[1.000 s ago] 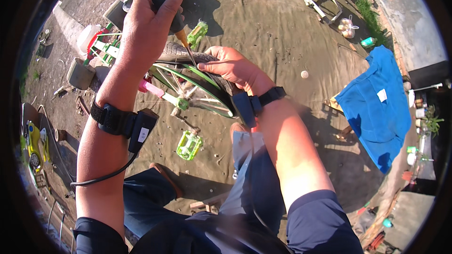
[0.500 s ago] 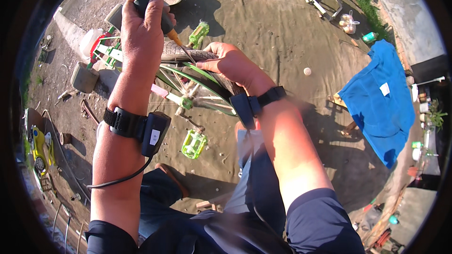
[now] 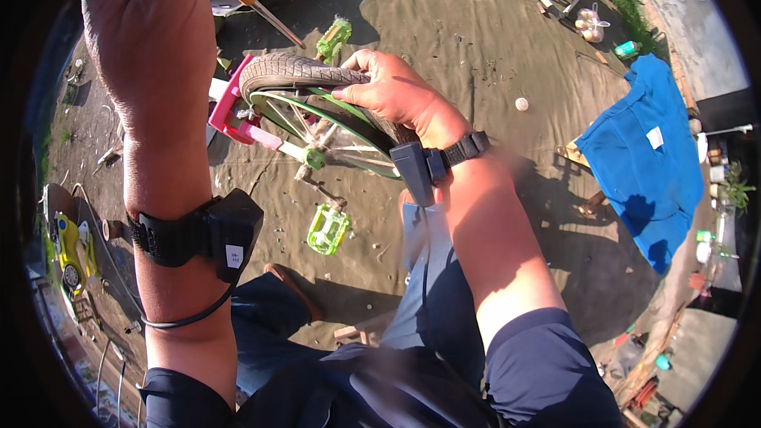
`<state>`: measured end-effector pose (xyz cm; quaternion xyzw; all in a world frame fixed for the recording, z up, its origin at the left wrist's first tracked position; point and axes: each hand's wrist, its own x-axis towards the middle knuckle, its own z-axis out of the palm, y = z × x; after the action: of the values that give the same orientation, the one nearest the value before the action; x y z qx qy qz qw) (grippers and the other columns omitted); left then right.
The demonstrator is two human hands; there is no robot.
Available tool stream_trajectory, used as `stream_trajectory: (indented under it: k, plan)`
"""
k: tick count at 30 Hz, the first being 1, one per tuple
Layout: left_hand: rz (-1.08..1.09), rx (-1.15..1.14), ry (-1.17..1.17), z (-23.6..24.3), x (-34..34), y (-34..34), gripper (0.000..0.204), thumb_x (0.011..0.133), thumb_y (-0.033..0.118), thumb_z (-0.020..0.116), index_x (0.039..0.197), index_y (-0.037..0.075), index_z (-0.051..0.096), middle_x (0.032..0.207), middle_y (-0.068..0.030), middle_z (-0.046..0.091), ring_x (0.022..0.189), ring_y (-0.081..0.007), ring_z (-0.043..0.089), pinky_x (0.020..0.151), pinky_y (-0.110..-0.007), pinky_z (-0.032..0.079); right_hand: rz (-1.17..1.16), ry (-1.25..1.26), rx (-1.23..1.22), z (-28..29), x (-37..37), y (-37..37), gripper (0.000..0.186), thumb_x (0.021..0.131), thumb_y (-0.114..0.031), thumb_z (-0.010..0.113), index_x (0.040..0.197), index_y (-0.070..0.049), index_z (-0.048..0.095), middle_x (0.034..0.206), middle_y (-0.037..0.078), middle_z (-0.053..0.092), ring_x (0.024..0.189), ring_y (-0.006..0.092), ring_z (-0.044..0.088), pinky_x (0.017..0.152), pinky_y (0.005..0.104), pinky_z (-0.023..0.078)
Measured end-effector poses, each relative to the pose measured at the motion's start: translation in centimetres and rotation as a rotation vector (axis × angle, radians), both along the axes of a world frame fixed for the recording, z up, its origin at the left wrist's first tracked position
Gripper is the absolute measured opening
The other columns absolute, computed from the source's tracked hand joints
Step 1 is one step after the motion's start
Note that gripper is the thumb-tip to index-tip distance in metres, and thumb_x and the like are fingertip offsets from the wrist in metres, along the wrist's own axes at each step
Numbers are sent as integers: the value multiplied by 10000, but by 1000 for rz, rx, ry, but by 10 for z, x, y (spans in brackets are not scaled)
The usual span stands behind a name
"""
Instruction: The person uses a screwdriver to remove the tire from the rim of a bicycle wheel. They then use a hammer to tap the tire back onto the rim and secure it in place.
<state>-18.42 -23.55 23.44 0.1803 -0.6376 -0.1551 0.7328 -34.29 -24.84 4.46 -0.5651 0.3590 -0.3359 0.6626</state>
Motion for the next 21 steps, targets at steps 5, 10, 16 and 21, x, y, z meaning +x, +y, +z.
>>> stream_trajectory:
  k: [5,10,16,21]
  plan:
    - [376,342,-619,22,40,27,368,913,235,751,1218,102,593,826,-3,580,651,-60,549,584,-214,487,3,-38,-75,-5,11,-3,262,878,-43,736,1098,20,610,976,60,683,899,105,629,829,262,504]
    - [388,582,-1020,-84,80,21,402,831,141,783,1164,62,571,983,-90,657,904,-243,656,818,-343,524,-83,130,9,15,-7,6,307,867,-69,749,1123,15,603,1010,49,673,925,103,616,853,256,488]
    - [247,573,-1034,-133,105,4,352,771,-10,757,1054,32,552,1233,-128,638,1072,-316,615,918,-372,496,-48,32,-55,0,-1,1,248,877,-22,720,1100,15,617,989,37,680,896,99,621,823,250,493]
    - [271,458,-1038,-154,107,-9,393,775,76,786,1104,52,571,1158,-131,661,1063,-353,624,910,-414,504,-82,39,-35,1,-2,1,250,859,-26,756,1063,8,616,963,40,684,876,95,628,795,257,507]
